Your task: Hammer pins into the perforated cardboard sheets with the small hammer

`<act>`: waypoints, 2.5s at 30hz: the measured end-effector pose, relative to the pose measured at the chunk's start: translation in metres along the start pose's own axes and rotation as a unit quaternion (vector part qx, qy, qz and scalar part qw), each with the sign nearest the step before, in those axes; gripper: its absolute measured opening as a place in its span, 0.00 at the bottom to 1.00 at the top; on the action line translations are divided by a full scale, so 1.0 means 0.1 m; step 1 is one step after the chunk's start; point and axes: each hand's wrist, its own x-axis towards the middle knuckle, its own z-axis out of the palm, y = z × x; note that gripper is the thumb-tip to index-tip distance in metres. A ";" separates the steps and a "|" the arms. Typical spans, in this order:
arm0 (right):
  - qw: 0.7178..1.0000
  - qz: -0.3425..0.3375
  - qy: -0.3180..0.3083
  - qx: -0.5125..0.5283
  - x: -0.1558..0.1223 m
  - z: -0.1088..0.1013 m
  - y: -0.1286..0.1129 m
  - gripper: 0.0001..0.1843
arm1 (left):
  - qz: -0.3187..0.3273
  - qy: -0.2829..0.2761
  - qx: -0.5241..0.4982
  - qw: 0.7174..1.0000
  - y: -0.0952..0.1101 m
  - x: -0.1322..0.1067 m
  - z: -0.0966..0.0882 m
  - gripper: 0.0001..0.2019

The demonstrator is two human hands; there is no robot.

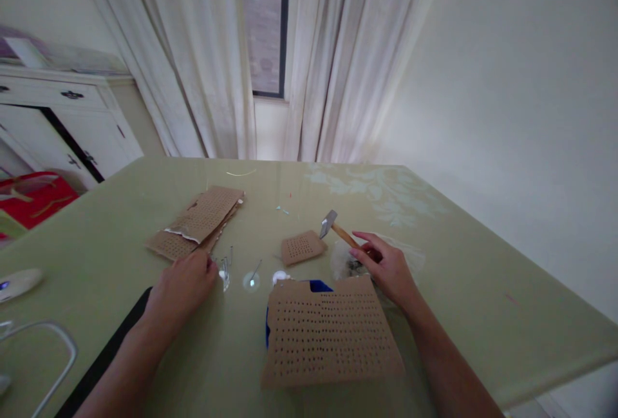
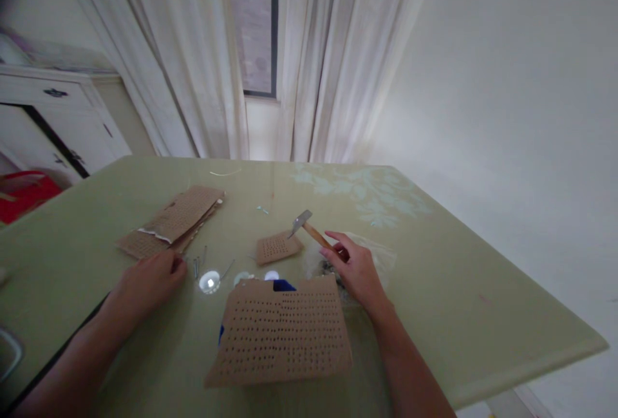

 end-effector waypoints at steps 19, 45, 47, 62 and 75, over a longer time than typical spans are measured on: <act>1.000 0.000 0.007 -0.003 0.00 -0.05 -0.04 0.26 | 0.183 -0.004 -0.516 0.837 0.90 -0.55 -0.04 0.11; 1.000 0.000 -0.011 0.004 -0.02 -0.03 0.01 0.25 | 0.211 0.014 -0.489 0.846 0.89 -0.54 0.02 0.10; 1.000 0.000 -0.013 0.001 -0.02 -0.03 0.01 0.25 | 0.215 0.016 -0.486 0.847 0.89 -0.54 0.02 0.10; 0.996 -0.052 0.020 -0.069 -0.01 -0.24 -0.15 0.24 | 0.324 0.092 -0.428 0.839 0.91 -0.56 0.05 0.07; 0.933 -0.198 -0.230 -0.191 -0.14 -0.57 -1.42 0.23 | 0.335 0.091 -0.441 0.828 0.93 -0.55 0.09 0.08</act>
